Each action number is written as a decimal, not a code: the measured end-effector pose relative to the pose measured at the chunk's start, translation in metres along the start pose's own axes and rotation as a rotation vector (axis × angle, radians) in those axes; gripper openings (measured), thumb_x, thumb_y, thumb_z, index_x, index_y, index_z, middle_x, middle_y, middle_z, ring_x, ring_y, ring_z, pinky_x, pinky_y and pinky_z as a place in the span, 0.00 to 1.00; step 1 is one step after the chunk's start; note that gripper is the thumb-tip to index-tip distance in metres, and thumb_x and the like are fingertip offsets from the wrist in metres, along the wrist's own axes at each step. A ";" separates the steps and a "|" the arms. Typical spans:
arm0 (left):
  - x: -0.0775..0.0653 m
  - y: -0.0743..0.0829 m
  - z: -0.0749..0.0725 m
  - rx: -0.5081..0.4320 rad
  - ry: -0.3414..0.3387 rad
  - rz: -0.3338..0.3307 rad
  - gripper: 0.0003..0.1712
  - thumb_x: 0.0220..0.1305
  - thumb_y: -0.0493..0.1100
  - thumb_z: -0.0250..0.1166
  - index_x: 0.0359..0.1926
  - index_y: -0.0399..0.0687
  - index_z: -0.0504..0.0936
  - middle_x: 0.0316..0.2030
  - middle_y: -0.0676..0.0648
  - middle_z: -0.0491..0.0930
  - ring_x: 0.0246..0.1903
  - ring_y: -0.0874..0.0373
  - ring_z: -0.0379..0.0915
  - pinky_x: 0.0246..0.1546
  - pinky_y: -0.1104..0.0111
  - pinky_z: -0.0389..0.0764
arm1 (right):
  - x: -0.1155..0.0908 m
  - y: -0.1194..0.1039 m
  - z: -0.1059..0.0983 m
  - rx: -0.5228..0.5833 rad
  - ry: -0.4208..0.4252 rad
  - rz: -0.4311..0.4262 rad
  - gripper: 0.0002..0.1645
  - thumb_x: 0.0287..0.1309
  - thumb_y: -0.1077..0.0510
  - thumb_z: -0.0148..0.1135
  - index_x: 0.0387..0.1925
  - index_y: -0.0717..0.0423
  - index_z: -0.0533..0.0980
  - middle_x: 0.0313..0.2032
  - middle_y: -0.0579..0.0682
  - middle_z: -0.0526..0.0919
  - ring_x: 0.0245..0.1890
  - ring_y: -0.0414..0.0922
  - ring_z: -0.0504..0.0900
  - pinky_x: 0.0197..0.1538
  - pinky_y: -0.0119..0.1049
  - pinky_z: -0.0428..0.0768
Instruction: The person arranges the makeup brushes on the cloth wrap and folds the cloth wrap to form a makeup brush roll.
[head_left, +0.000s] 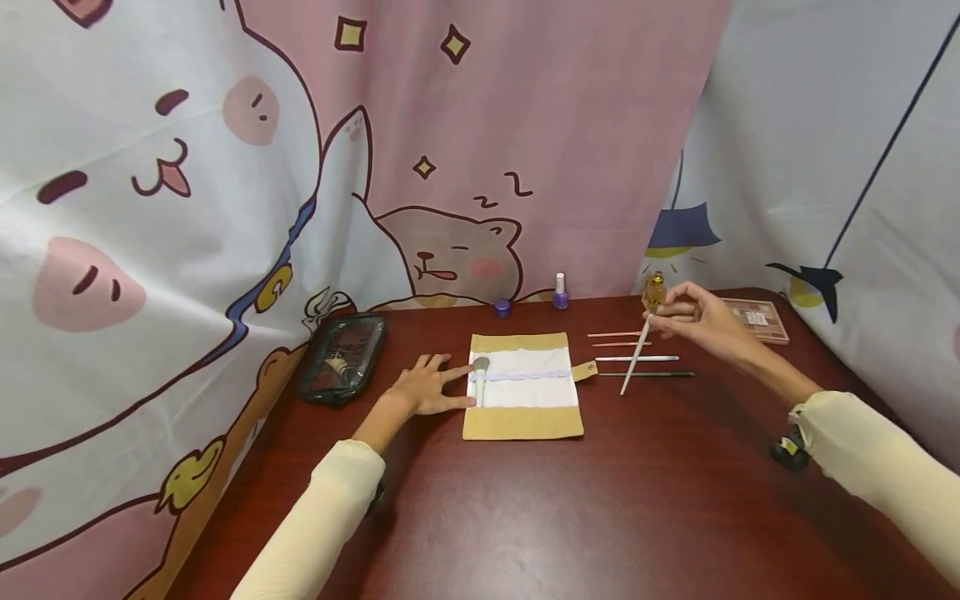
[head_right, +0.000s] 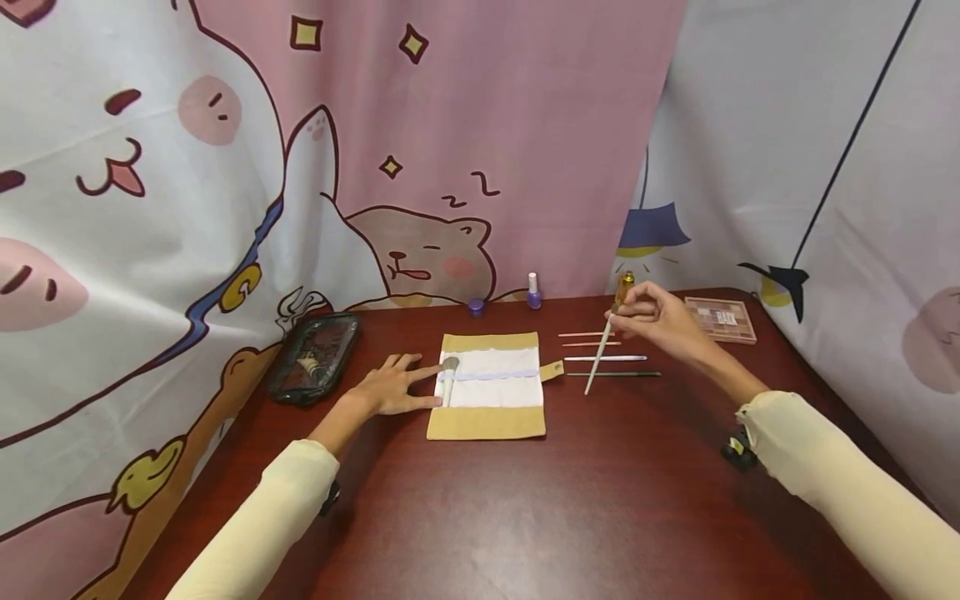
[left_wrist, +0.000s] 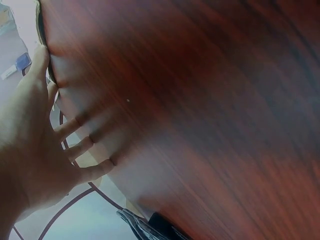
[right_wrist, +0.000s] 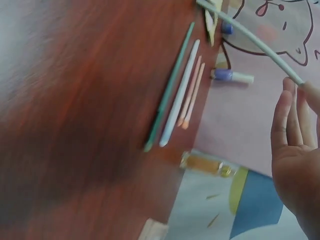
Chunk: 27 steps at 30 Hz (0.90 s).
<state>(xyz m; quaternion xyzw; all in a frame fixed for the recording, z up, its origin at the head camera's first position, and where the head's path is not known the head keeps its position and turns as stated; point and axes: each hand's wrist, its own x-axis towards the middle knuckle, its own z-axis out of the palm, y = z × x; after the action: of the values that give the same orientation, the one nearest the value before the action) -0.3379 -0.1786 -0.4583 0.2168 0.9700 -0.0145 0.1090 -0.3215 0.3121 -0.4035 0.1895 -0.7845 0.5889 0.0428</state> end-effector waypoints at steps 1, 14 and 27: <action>0.000 0.000 0.000 0.000 0.000 0.000 0.48 0.64 0.83 0.49 0.81 0.79 0.55 0.80 0.43 0.52 0.77 0.39 0.47 0.66 0.36 0.65 | 0.003 -0.002 0.003 -0.006 0.004 -0.002 0.17 0.69 0.67 0.65 0.51 0.70 0.67 0.44 0.49 0.90 0.41 0.41 0.90 0.42 0.37 0.86; -0.002 0.000 -0.002 -0.007 0.005 -0.001 0.48 0.65 0.83 0.50 0.81 0.77 0.55 0.80 0.43 0.52 0.77 0.39 0.47 0.66 0.36 0.65 | 0.043 -0.020 0.048 -0.195 0.026 -0.036 0.20 0.69 0.55 0.69 0.58 0.58 0.82 0.51 0.52 0.89 0.44 0.43 0.90 0.41 0.34 0.86; -0.003 0.001 -0.003 0.007 0.007 -0.008 0.47 0.65 0.83 0.50 0.80 0.79 0.57 0.80 0.43 0.53 0.77 0.39 0.48 0.65 0.37 0.67 | 0.086 -0.018 0.096 -0.150 0.065 -0.033 0.21 0.69 0.62 0.67 0.61 0.66 0.80 0.55 0.67 0.84 0.36 0.31 0.87 0.37 0.29 0.84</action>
<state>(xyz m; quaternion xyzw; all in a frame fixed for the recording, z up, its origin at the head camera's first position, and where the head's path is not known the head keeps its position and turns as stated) -0.3356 -0.1788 -0.4549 0.2133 0.9712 -0.0174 0.1048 -0.3794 0.1965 -0.3914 0.1794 -0.8213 0.5337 0.0917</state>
